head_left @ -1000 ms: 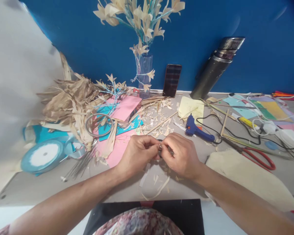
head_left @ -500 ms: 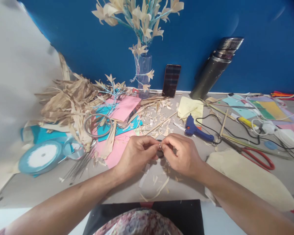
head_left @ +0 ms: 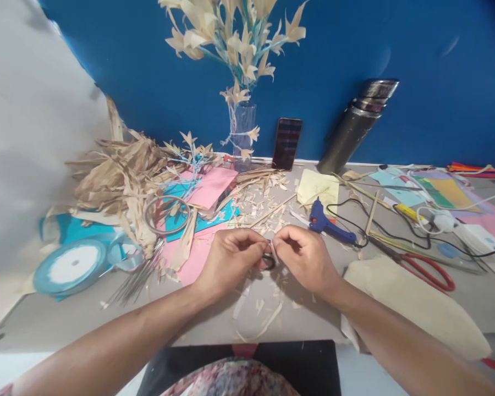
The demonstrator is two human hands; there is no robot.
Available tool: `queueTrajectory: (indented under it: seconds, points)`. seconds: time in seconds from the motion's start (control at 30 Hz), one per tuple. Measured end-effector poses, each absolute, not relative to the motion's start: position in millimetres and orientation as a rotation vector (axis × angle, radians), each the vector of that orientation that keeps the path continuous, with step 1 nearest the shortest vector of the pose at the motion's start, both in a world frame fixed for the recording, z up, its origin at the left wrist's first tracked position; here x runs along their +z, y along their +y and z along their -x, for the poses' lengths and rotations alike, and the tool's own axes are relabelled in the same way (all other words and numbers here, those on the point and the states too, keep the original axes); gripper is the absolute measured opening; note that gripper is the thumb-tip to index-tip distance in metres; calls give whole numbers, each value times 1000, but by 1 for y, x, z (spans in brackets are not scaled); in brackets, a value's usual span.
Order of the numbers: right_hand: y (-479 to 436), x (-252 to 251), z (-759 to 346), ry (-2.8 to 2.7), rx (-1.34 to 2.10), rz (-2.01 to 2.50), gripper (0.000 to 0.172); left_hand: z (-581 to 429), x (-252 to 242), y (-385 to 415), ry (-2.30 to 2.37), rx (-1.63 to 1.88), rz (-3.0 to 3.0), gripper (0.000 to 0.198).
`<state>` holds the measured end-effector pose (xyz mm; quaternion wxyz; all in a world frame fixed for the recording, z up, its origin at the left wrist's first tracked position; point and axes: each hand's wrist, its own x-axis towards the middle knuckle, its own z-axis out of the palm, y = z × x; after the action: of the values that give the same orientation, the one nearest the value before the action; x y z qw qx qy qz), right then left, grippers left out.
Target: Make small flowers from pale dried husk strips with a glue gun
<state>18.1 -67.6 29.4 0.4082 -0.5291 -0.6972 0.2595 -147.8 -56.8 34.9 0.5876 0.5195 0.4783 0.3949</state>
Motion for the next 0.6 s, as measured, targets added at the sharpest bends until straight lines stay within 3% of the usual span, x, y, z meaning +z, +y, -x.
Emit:
queueTrajectory:
  seconds: [0.13,0.4,0.6]
  points:
    - [-66,30,-19,-1690,696,1315,19,149,37,-55,1014,891,-1012,14]
    - [-67,18,-15,-1973,89,1116,20,150,34,-58,1005,823,-1151,28]
    - [-67,21,-14,-1942,134,1088,20,150,31,-58,981,811,-1181,25]
